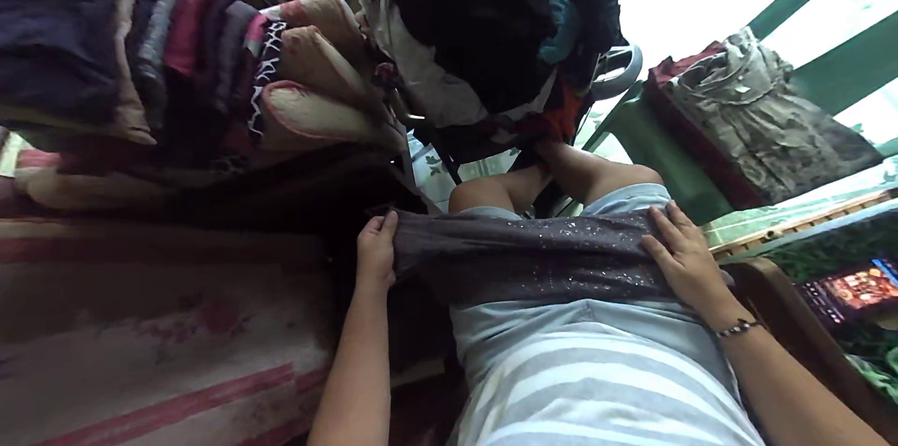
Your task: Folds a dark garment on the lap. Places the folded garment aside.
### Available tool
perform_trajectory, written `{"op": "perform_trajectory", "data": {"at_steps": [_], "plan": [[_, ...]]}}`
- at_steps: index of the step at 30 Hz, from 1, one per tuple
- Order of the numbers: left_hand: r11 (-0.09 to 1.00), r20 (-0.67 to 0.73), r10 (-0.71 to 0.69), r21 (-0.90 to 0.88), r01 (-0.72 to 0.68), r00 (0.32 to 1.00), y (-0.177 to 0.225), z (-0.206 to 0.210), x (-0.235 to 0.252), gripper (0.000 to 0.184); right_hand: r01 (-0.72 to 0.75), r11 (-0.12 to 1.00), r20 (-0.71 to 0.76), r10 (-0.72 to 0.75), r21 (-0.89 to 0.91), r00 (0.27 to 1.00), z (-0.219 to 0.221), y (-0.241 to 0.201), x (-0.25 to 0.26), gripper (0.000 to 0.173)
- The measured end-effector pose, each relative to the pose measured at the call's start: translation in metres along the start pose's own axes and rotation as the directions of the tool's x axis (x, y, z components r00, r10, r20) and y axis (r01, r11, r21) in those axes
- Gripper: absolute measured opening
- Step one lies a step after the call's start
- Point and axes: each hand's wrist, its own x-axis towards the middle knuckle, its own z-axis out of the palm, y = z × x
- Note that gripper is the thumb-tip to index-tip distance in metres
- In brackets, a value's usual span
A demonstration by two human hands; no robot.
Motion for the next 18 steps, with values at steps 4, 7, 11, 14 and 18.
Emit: {"op": "perform_trajectory", "data": {"at_steps": [4, 7, 11, 14, 18], "plan": [[0.993, -0.013, 0.021, 0.115, -0.02, 1.0, -0.008, 0.0, 0.002, 0.031, 0.01, 1.0, -0.004, -0.01, -0.009, 1.0, 0.001, 0.001, 0.0, 0.072], [0.995, 0.002, -0.024, 0.098, 0.023, 1.0, 0.001, -0.001, 0.0, 0.033, -0.006, 1.0, 0.012, 0.006, -0.006, 1.0, 0.0, -0.001, 0.0, 0.073], [0.987, -0.004, -0.088, 0.134, 0.088, 0.996, 0.001, -0.001, -0.009, 0.036, -0.029, 1.0, 0.013, 0.029, -0.007, 0.999, -0.001, -0.004, -0.001, 0.072], [0.965, 0.007, -0.167, 0.207, 0.162, 0.986, -0.023, 0.0, -0.009, 0.037, -0.061, 0.998, 0.038, 0.062, -0.015, 0.997, 0.0, -0.001, 0.0, 0.069], [0.956, 0.041, -0.182, 0.243, 0.167, 0.982, -0.051, 0.003, -0.004, 0.036, -0.091, 0.996, 0.069, 0.091, -0.002, 0.993, -0.001, 0.0, 0.004, 0.07]]}}
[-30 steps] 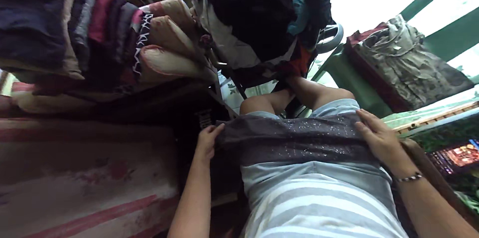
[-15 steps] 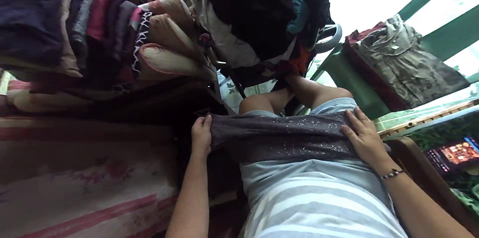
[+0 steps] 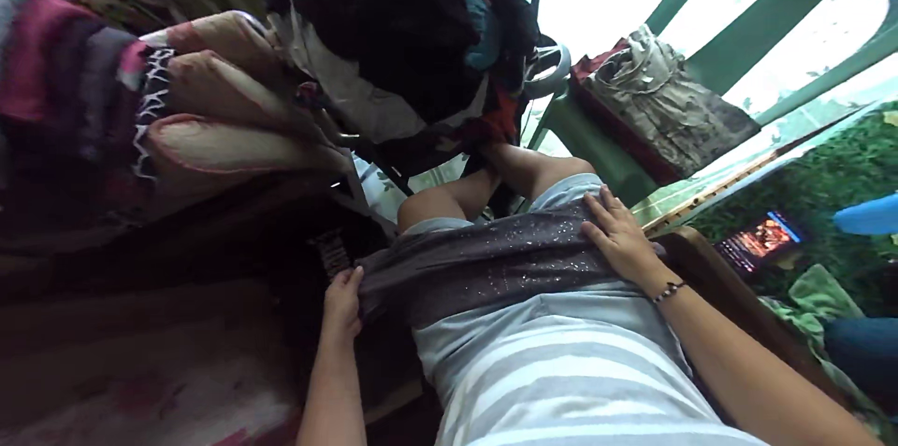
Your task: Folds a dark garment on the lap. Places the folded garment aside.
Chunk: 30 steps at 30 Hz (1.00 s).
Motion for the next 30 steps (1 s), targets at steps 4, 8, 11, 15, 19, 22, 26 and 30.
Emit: {"op": "perform_trajectory", "data": {"at_steps": [4, 8, 11, 15, 19, 22, 26, 30], "plan": [[0.993, -0.108, 0.102, -0.053, -0.108, 0.989, 0.003, 0.005, 0.001, 0.037, -0.042, 0.999, 0.023, 0.041, 0.03, 0.999, -0.001, 0.002, 0.002, 0.074], [0.983, -0.181, 0.171, -0.028, -0.179, 0.968, 0.005, 0.01, 0.004, 0.037, -0.081, 0.985, 0.037, 0.076, 0.155, 0.996, 0.0, 0.014, 0.006, 0.077], [0.979, -0.136, 0.162, 0.15, -0.141, 0.977, -0.012, 0.019, 0.012, 0.042, -0.103, 0.961, 0.055, 0.092, 0.255, 0.994, 0.001, 0.023, 0.008, 0.075], [0.911, -0.177, 0.37, 0.263, -0.318, 0.912, -0.013, 0.026, 0.007, 0.055, -0.137, 0.927, 0.094, 0.111, 0.35, 0.989, -0.002, 0.029, 0.011, 0.068], [0.598, -0.042, 0.779, 0.35, -0.721, 0.625, 0.018, 0.038, -0.023, 0.07, -0.405, 0.778, 0.256, 0.317, 0.481, 0.913, -0.014, 0.029, 0.001, 0.069], [0.453, 0.18, 0.809, 0.415, -0.789, 0.559, 0.014, 0.062, -0.039, 0.079, -0.621, 0.591, 0.327, 0.535, 0.515, 0.779, -0.008, 0.034, 0.004, 0.078], [0.518, 0.294, 0.665, 0.48, -0.708, 0.686, -0.006, 0.076, -0.035, 0.081, -0.667, 0.551, 0.386, 0.548, 0.501, 0.742, -0.005, 0.048, 0.008, 0.08], [0.441, 0.298, 0.689, 0.55, -0.709, 0.66, 0.026, 0.073, -0.066, 0.086, -0.696, 0.466, 0.382, 0.601, 0.546, 0.702, -0.007, 0.046, 0.005, 0.074]]}}
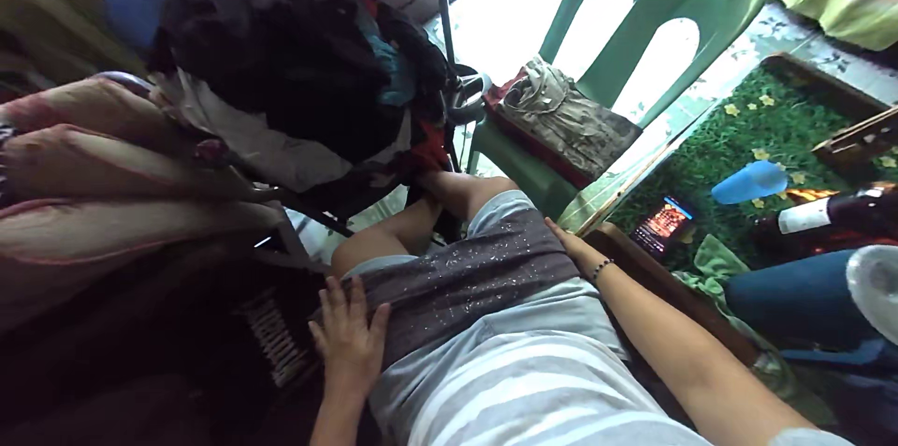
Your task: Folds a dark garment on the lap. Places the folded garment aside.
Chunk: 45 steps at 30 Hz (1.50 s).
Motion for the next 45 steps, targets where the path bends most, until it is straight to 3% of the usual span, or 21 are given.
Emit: {"op": "perform_trajectory", "data": {"at_steps": [4, 7, 10, 12, 16, 20, 25, 35, 38, 40, 42, 45], "plan": [[0.959, -0.061, 0.273, -0.065, -0.277, 0.96, 0.051, 0.001, 0.005, 0.061, -0.031, 0.992, 0.038, 0.027, 0.125, 0.999, -0.001, 0.007, 0.004, 0.071], [0.929, 0.097, 0.369, -0.071, -0.363, 0.925, 0.073, 0.029, 0.008, 0.049, -0.013, 0.998, -0.03, 0.015, 0.057, 0.999, -0.004, 0.006, 0.011, 0.072], [0.939, 0.353, 0.311, 0.029, -0.342, 0.883, 0.072, 0.051, 0.008, 0.056, 0.07, 0.994, -0.068, -0.076, -0.084, 0.995, -0.014, 0.009, 0.02, 0.068], [0.944, 0.415, 0.278, 0.049, -0.326, 0.866, 0.073, 0.051, 0.009, 0.062, 0.108, 0.99, -0.073, -0.114, -0.093, 0.991, -0.021, 0.009, 0.019, 0.061], [0.953, 0.41, 0.29, -0.039, -0.301, 0.865, 0.076, 0.042, 0.011, 0.056, 0.167, 0.984, -0.015, -0.167, 0.053, 0.986, -0.037, 0.008, 0.01, 0.045], [0.921, 0.213, 0.384, -0.157, -0.357, 0.898, 0.079, 0.046, 0.013, 0.051, 0.274, 0.956, 0.023, -0.278, 0.104, 0.96, -0.06, -0.014, -0.016, 0.041], [0.953, 0.425, 0.301, -0.1, -0.287, 0.853, 0.09, 0.047, 0.025, 0.073, 0.486, 0.862, 0.004, -0.492, 0.146, 0.871, -0.077, -0.071, -0.063, 0.024], [0.967, 0.407, 0.254, -0.117, -0.225, 0.878, 0.098, 0.07, 0.04, 0.076, 0.702, 0.693, 0.137, -0.72, 0.163, 0.68, -0.035, -0.158, -0.127, 0.043], [0.943, 0.405, 0.282, -0.284, -0.174, 0.87, 0.094, 0.057, 0.04, 0.074, 0.731, 0.641, 0.237, -0.766, 0.233, 0.597, -0.008, -0.175, -0.138, 0.054], [0.8, 0.27, 0.297, -0.594, -0.084, 0.916, 0.086, 0.039, 0.034, 0.068, 0.726, 0.632, 0.298, -0.772, 0.269, 0.562, 0.017, -0.185, -0.149, 0.057], [0.506, 0.186, 0.248, -0.862, 0.036, 0.951, 0.075, 0.016, 0.026, 0.063, 0.721, 0.634, 0.37, -0.764, 0.28, 0.529, 0.045, -0.193, -0.163, 0.062], [0.15, 0.271, 0.095, -0.955, 0.255, 0.958, 0.045, -0.029, 0.014, 0.081, 0.69, 0.665, 0.487, -0.721, 0.285, 0.493, 0.095, -0.197, -0.179, 0.072]]}}
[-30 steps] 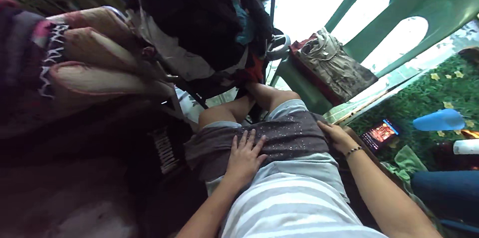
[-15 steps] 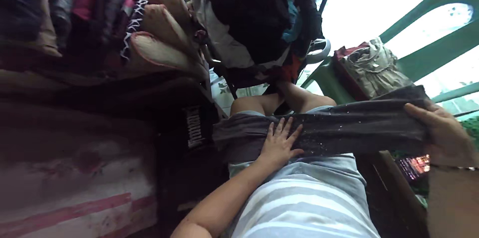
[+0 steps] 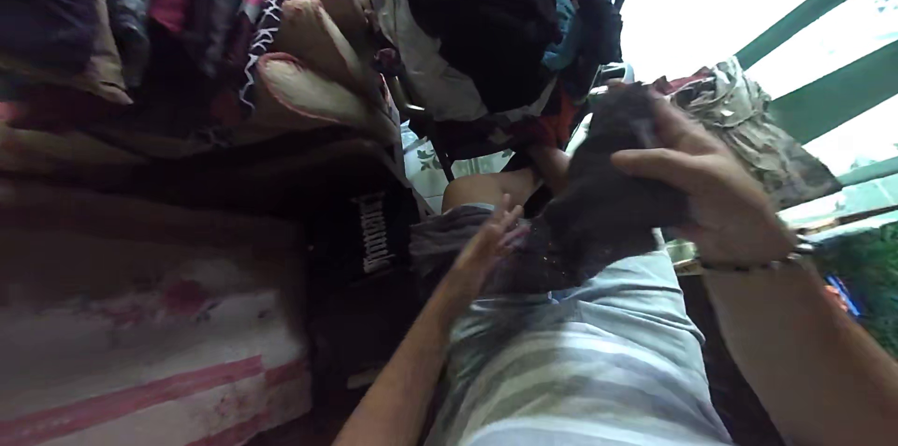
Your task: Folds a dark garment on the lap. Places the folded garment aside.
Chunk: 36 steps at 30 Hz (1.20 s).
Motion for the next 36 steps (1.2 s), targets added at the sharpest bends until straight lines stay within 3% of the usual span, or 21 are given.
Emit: {"op": "perform_trajectory", "data": {"at_steps": [5, 7, 10, 12, 14, 17, 20, 24, 26, 28, 29, 32, 34, 36], "plan": [[0.963, 0.014, -0.035, -0.267, 0.037, 0.999, 0.029, -0.067, -0.04, 0.104, -0.055, 0.997, 0.207, 0.044, 0.046, 0.977, 0.082, 0.028, 0.023, 0.083], [0.954, -0.003, -0.009, -0.301, 0.008, 1.0, 0.029, -0.086, -0.053, 0.1, -0.116, 0.99, 0.337, 0.081, 0.082, 0.938, 0.104, 0.042, 0.029, 0.091], [0.945, -0.217, -0.07, -0.326, -0.004, 0.974, 0.02, -0.107, -0.067, 0.087, -0.154, 0.987, 0.505, 0.108, 0.052, 0.857, 0.108, 0.064, 0.028, 0.09], [0.965, -0.343, -0.173, -0.245, 0.089, 0.923, 0.008, -0.116, -0.072, 0.08, -0.048, 0.994, 0.487, 0.088, -0.095, 0.869, 0.093, 0.085, 0.02, 0.078], [0.958, -0.375, -0.281, -0.168, 0.233, 0.884, -0.001, -0.121, -0.071, 0.056, 0.062, 0.956, 0.435, 0.072, -0.285, 0.898, 0.07, 0.111, 0.009, 0.05], [0.965, -0.406, -0.261, -0.124, 0.23, 0.876, -0.007, -0.125, -0.069, 0.046, 0.12, 0.834, 0.414, 0.138, -0.539, 0.9, 0.039, 0.143, -0.009, 0.026], [0.974, -0.451, -0.216, -0.164, 0.158, 0.866, -0.011, -0.127, -0.073, 0.041, 0.085, 0.79, 0.409, 0.219, -0.607, 0.886, 0.027, 0.169, -0.024, 0.024], [0.964, -0.505, -0.258, -0.078, 0.254, 0.824, -0.034, -0.147, -0.068, 0.052, -0.04, 0.819, 0.406, 0.325, -0.573, 0.854, 0.026, 0.186, -0.029, 0.029], [0.952, -0.608, -0.203, 0.06, 0.299, 0.768, -0.037, -0.148, -0.065, 0.059, -0.054, 0.835, 0.394, 0.315, -0.548, 0.863, 0.025, 0.187, -0.027, 0.027], [0.887, -0.717, -0.019, 0.309, 0.343, 0.697, -0.03, -0.137, -0.061, 0.071, -0.003, 0.81, 0.313, 0.23, -0.587, 0.921, 0.024, 0.185, -0.029, 0.026], [0.833, -0.71, 0.12, 0.452, 0.319, 0.694, -0.027, -0.129, -0.06, 0.075, 0.037, 0.775, 0.25, 0.157, -0.63, 0.956, 0.025, 0.182, -0.03, 0.028], [0.581, -0.448, 0.465, 0.805, 0.118, 0.764, -0.017, -0.092, -0.054, 0.072, 0.218, 0.673, 0.181, -0.127, -0.707, 0.975, 0.038, 0.175, -0.02, 0.045], [0.379, -0.248, 0.566, 0.925, 0.019, 0.786, -0.029, -0.068, -0.041, 0.066, 0.287, 0.639, 0.25, -0.151, -0.713, 0.956, 0.048, 0.178, -0.012, 0.06], [0.289, -0.201, 0.512, 0.956, 0.053, 0.835, -0.053, -0.054, -0.024, 0.065, 0.272, 0.633, 0.306, -0.058, -0.725, 0.95, 0.053, 0.198, -0.006, 0.074]]}}
